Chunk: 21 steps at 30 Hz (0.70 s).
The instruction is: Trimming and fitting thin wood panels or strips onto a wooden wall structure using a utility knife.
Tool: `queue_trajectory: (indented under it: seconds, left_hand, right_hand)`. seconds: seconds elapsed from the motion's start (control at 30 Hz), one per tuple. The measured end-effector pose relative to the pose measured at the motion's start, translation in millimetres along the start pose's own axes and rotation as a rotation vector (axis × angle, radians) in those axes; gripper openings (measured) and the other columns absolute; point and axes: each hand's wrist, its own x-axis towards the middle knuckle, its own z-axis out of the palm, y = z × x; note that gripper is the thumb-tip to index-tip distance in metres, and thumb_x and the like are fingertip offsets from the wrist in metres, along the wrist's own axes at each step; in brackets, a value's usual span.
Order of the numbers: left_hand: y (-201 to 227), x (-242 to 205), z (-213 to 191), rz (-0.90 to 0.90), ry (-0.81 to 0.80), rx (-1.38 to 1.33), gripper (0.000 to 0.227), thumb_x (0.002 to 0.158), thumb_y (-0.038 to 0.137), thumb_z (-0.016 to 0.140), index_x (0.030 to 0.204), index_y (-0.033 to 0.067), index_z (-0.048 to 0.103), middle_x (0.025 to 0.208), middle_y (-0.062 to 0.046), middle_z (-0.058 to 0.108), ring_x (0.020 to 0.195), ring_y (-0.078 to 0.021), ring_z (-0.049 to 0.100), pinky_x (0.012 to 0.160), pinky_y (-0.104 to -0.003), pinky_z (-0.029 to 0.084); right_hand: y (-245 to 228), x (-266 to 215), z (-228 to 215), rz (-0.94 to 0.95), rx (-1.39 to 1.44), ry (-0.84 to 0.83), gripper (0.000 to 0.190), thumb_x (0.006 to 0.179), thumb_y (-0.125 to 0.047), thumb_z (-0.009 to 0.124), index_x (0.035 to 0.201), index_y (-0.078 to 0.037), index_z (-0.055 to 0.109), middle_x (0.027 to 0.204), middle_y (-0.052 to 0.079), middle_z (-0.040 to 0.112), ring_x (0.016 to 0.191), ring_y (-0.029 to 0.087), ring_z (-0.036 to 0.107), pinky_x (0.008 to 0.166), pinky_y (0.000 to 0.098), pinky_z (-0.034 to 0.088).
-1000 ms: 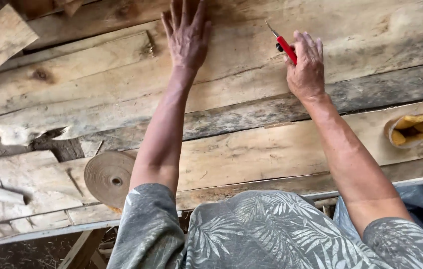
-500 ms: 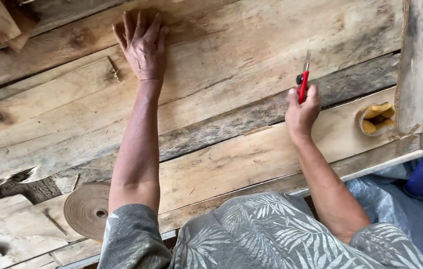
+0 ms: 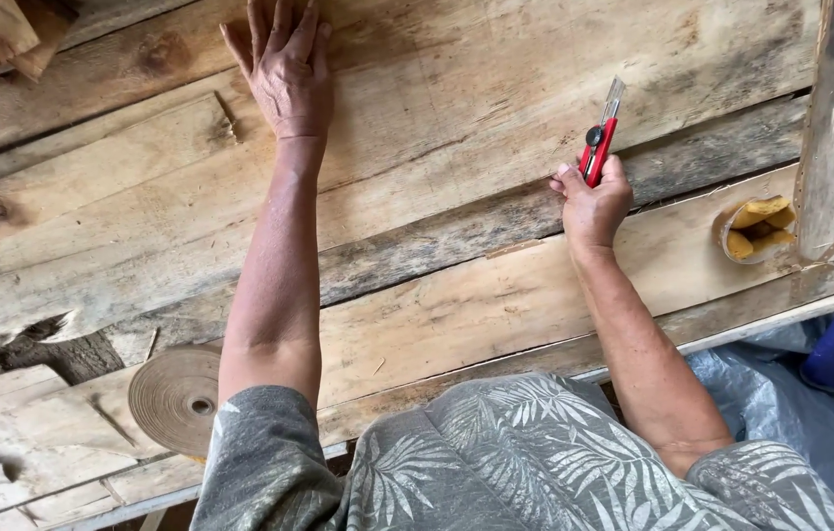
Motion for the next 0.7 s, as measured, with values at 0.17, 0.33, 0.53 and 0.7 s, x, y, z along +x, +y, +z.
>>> queue_trajectory:
  seconds: [0.17, 0.33, 0.53, 0.7]
  left_hand:
    - [35.6, -16.2, -36.2, 0.031, -0.260, 0.054, 0.032, 0.096, 0.028, 0.073, 0.126, 0.0184, 0.071, 0.141, -0.010, 0.059, 0.137, -0.0369, 0.043, 0.110, -0.076, 0.000]
    - [80.3, -80.8, -86.7, -0.017, -0.829, 0.201, 0.084, 0.107, 0.065, 0.049, 0.169, 0.0185, 0.017, 0.172, -0.012, 0.002, 0.155, -0.0365, -0.007, 0.117, -0.071, -0.012]
    - [62.8, -127.3, -114.2, -0.054, -0.962, 0.199, 0.102, 0.086, 0.088, 0.002, 0.169, 0.0298, 0.010, 0.174, -0.007, -0.003, 0.157, -0.0354, -0.012, 0.117, -0.067, -0.019]
    - [58.5, -121.8, -109.9, -0.033, -1.002, 0.248, 0.100, 0.086, 0.090, 0.004, 0.170, 0.0354, 0.007, 0.174, -0.002, -0.006, 0.158, -0.0322, -0.012, 0.118, -0.067, -0.019]
  right_hand:
    - [2.8, 6.7, -2.3, 0.027, -0.024, 0.007, 0.019, 0.090, 0.008, 0.075, 0.098, -0.004, 0.063, 0.085, 0.005, 0.068, 0.063, 0.012, 0.070, 0.059, 0.0242, 0.068]
    - [-0.7, 10.7, -5.3, 0.041, -0.055, -0.004, 0.019, 0.089, 0.009, 0.074, 0.096, -0.005, 0.063, 0.083, 0.005, 0.068, 0.063, 0.012, 0.070, 0.058, 0.0249, 0.068]
    - [-10.2, 0.5, -1.7, 0.063, -0.105, -0.068, 0.021, 0.090, 0.010, 0.073, 0.097, -0.006, 0.061, 0.083, 0.003, 0.068, 0.064, 0.011, 0.069, 0.057, 0.0244, 0.067]
    - [-15.8, 5.9, -2.3, 0.022, -0.171, -0.100, 0.022, 0.091, 0.015, 0.070, 0.097, -0.004, 0.061, 0.087, 0.004, 0.066, 0.068, 0.012, 0.071, 0.055, 0.0249, 0.069]
